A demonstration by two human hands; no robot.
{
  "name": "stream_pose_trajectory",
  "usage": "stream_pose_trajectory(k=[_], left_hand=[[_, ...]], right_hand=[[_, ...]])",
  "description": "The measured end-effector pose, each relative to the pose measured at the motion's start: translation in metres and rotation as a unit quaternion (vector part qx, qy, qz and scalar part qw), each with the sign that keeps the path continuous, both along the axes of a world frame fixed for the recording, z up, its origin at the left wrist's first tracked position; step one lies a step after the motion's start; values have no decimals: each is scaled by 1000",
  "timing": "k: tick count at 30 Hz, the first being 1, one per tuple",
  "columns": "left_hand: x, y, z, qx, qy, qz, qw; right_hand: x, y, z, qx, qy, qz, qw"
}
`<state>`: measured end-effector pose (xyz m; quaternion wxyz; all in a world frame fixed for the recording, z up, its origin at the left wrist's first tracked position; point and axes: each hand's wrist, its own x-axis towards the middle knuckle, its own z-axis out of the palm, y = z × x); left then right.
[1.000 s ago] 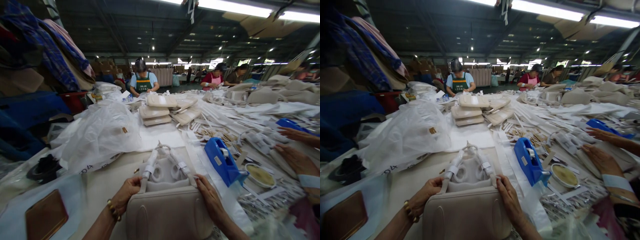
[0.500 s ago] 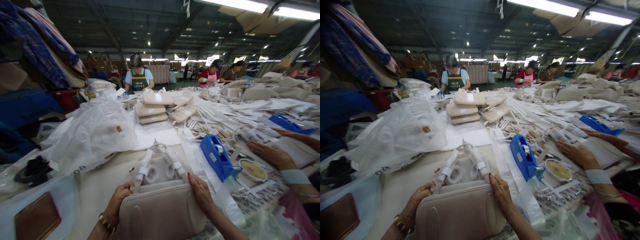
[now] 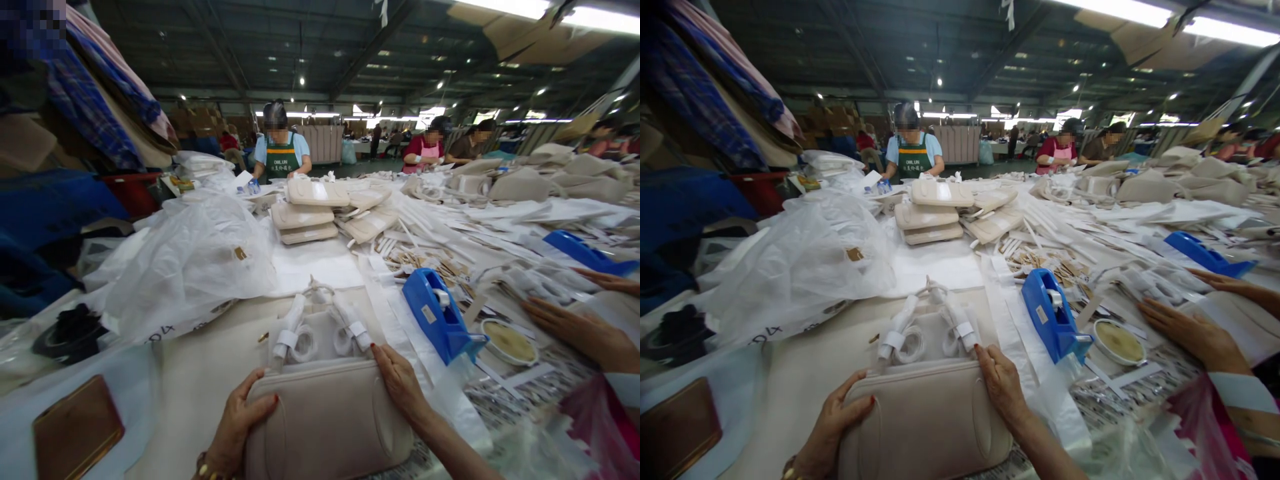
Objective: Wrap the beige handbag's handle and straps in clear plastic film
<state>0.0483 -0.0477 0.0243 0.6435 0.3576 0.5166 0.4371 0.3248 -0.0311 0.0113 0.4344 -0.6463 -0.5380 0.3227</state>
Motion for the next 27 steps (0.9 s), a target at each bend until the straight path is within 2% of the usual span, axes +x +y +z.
stream_pose_trajectory(k=[3,5,9,11,14,17,21,24,27], left_hand=[[-1,4,-8,-7,9,26,1000],[-3,9,-10,-16,20,19,1000],[-5,17,-1,-17,70,-55,996],[-3,19,5,-13,104,-70,992],[1,19,7,-7,155,-41,987],[4,18,3,6,206,-8,979],[5,14,-3,11,214,10,977],[7,14,-4,-10,186,19,982],[10,17,-2,-22,201,44,978]], right_hand=[[1,4,-1,-19,-17,19,1000],[2,7,-1,-30,-28,25,999],[4,9,-3,-45,-40,28,998],[5,9,-4,-53,-44,33,997],[7,10,-3,-62,-48,46,996],[11,8,4,-66,-32,91,993],[12,6,16,-107,-1,144,984],[10,7,18,-122,-16,133,983],[7,13,13,-133,-54,113,983]])
